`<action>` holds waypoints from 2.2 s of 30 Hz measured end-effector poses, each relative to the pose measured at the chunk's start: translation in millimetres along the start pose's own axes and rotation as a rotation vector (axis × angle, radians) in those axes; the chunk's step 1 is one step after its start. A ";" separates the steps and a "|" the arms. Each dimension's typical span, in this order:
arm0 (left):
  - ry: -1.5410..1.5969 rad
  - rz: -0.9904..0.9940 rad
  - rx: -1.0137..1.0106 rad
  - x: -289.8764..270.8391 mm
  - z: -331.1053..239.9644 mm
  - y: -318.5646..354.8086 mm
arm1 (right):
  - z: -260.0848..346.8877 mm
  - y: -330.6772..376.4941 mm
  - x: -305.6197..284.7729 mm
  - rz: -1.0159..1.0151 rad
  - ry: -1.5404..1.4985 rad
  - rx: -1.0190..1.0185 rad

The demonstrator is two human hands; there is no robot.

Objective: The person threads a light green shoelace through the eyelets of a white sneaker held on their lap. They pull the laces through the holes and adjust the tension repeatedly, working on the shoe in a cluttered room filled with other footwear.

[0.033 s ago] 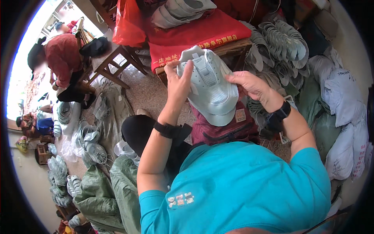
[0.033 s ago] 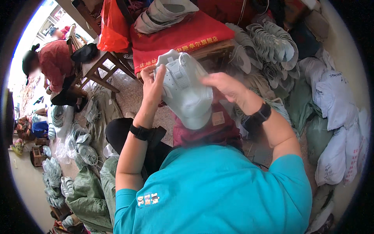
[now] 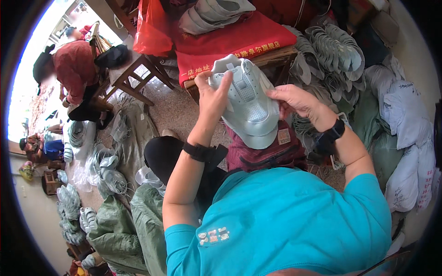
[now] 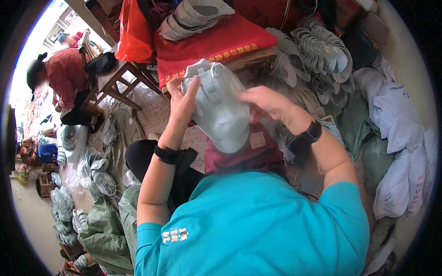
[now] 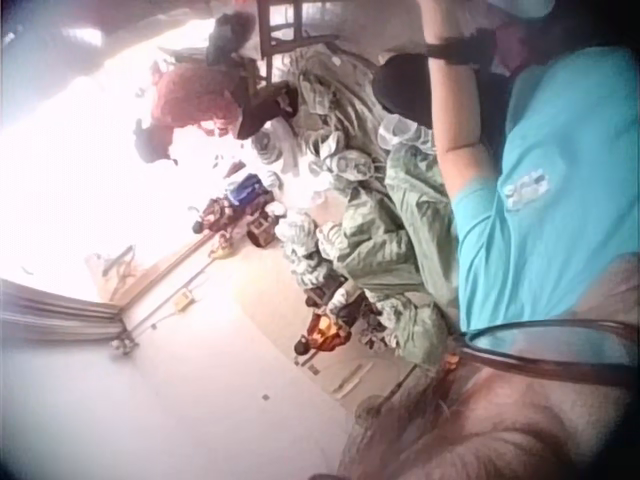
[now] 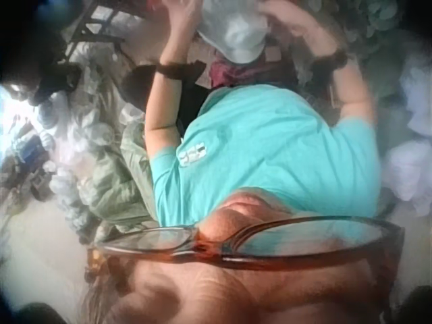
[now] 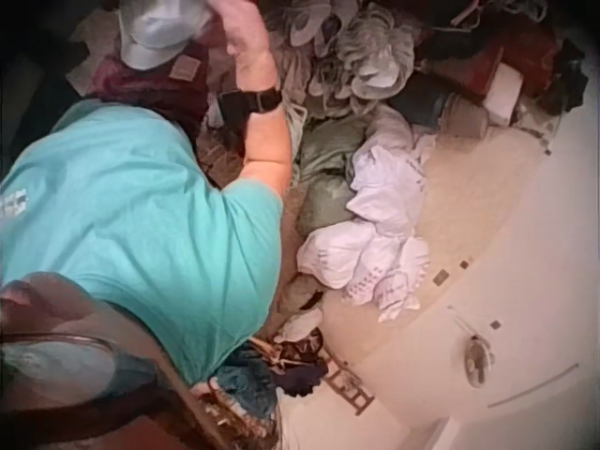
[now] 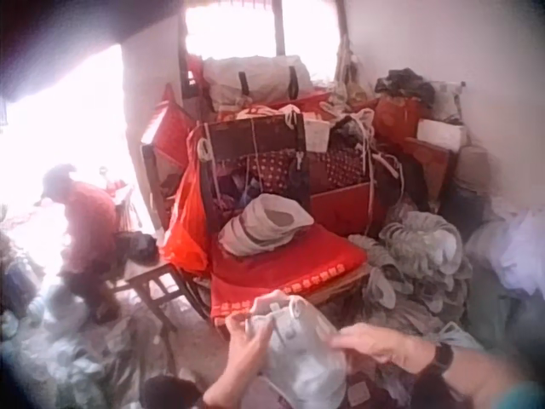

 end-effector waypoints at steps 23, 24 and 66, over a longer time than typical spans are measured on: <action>-0.037 0.302 0.171 27.2 57.2 24.2 | -67.3 -90.0 31.5 -0.472 0.333 -0.667; -0.086 0.275 0.179 18.6 65.7 26.9 | -63.6 -76.5 35.3 -0.453 0.354 -0.666; 0.596 0.770 -0.448 62.0 -25.7 90.9 | 24.7 62.9 -0.9 0.214 -0.348 -0.410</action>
Point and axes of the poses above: each hand's wrist, its own y-axis away from the middle knuckle, its own x-axis out of the palm, z = x × y, the point moved 2 cm from there along -y, towards the middle knuckle, and after that the axes turned 15 degrees about y, right-handed, at the moved point
